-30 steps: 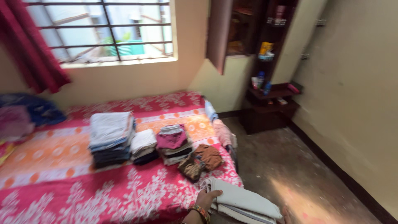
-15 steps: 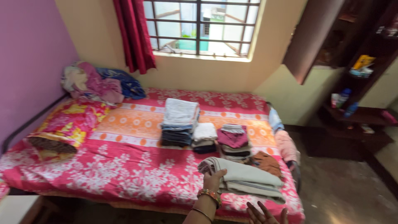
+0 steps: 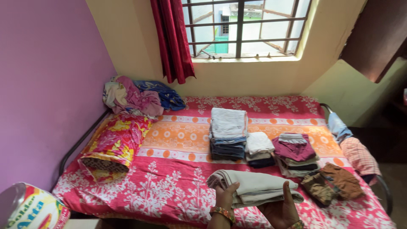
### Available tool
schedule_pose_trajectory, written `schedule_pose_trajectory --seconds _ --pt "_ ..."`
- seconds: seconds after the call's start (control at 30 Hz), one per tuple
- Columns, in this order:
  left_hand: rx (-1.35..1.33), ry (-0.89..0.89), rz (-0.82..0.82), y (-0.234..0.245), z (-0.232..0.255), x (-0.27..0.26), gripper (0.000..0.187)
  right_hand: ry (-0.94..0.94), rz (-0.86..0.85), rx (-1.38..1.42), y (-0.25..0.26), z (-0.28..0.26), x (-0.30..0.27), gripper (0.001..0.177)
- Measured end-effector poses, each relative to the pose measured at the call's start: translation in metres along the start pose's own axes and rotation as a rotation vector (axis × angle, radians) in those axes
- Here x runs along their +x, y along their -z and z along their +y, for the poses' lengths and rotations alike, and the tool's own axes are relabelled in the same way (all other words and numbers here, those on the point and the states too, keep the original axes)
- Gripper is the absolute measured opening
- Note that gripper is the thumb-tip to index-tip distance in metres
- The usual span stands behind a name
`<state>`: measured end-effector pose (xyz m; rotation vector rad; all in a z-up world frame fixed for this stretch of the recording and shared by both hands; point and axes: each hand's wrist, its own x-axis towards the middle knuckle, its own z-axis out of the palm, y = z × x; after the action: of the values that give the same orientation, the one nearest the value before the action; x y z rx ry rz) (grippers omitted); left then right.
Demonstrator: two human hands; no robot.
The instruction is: The person takes folded clothes out of a wardrobe shelf, stacks and folds them on the bed, and places the folded stacks back onto the wardrobe shelf, arranging them by type.
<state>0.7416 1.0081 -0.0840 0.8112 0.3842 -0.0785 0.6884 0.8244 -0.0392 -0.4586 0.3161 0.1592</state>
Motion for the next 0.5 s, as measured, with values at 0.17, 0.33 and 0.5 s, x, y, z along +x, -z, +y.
schedule_pose_trajectory --seconds 0.17,0.33,0.5 --pt "0.098 -0.053 -0.016 0.034 0.015 0.018 0.06 -0.056 0.067 -0.016 -0.028 0.024 0.019 0.07" --pt "0.183 -0.093 -0.001 0.05 0.023 0.029 0.061 -0.073 0.21 -0.014 -0.04 0.04 0.038 0.062" --pt "0.202 -0.106 0.016 0.053 0.029 0.041 0.064 -0.098 0.254 0.008 -0.04 0.047 0.059 0.056"
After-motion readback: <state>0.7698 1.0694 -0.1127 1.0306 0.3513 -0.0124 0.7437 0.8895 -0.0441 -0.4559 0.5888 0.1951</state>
